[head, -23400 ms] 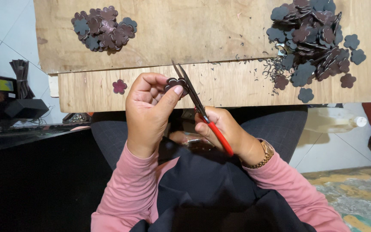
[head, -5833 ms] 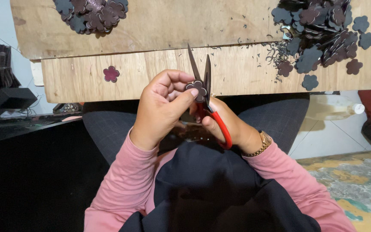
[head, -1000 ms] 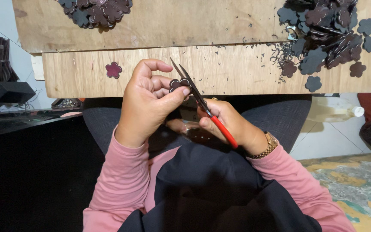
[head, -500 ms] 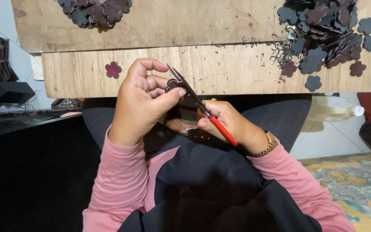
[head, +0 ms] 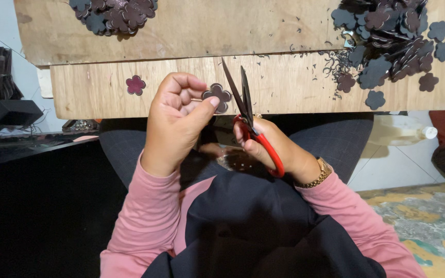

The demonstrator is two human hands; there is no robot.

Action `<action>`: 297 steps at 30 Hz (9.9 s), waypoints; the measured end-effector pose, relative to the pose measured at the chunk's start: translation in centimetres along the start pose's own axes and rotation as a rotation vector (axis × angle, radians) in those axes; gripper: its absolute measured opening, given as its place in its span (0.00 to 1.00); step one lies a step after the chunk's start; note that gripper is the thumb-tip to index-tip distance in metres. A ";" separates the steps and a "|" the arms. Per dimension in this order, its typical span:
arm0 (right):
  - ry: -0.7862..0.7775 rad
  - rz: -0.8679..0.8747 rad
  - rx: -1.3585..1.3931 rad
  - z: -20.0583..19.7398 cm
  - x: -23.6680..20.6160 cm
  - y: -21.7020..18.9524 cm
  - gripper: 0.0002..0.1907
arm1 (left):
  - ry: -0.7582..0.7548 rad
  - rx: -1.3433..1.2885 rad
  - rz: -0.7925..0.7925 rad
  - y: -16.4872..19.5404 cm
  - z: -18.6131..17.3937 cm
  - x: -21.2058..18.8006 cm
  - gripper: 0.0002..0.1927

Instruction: The person sits at a workbench and uses red-handled shears to trim excess material from the edges of small dark flower-shaped fabric pieces, one at a time. Trimmed pieces are placed into a growing pile on the board, and scraps accumulate beside the pile.

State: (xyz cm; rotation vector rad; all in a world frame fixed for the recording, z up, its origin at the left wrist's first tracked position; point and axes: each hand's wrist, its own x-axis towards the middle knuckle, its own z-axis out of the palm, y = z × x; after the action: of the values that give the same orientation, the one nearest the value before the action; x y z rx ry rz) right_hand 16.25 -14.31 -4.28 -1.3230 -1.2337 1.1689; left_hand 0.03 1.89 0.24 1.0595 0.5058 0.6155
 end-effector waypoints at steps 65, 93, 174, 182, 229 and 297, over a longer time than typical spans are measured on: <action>0.106 0.050 -0.028 0.9 -0.2 0.7 0.34 | -0.037 -0.040 -0.090 -1.9 1.2 -0.1 0.07; 0.520 -0.071 0.517 -3.6 3.0 0.5 0.29 | -0.087 -0.390 -0.207 -3.8 0.2 2.2 0.26; 0.633 -0.166 0.682 -6.1 4.0 -4.2 0.15 | -0.079 1.658 0.139 -6.2 9.2 8.7 0.42; 0.675 -0.426 0.758 -6.9 -0.5 -1.5 0.31 | -0.211 1.659 0.227 -8.0 12.3 9.6 0.40; 1.148 -0.059 0.124 -4.7 -3.6 -4.2 0.08 | -0.294 0.417 0.083 -7.9 16.8 10.5 0.12; 1.252 -0.033 0.316 -8.0 -1.2 -4.6 0.09 | -0.296 0.619 0.410 -8.9 14.7 10.4 0.10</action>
State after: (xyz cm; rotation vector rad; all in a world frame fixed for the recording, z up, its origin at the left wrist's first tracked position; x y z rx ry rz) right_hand 23.73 -15.59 1.08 -1.3788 -0.1400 0.2897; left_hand 19.16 -3.62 -2.83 1.8395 0.2140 0.6592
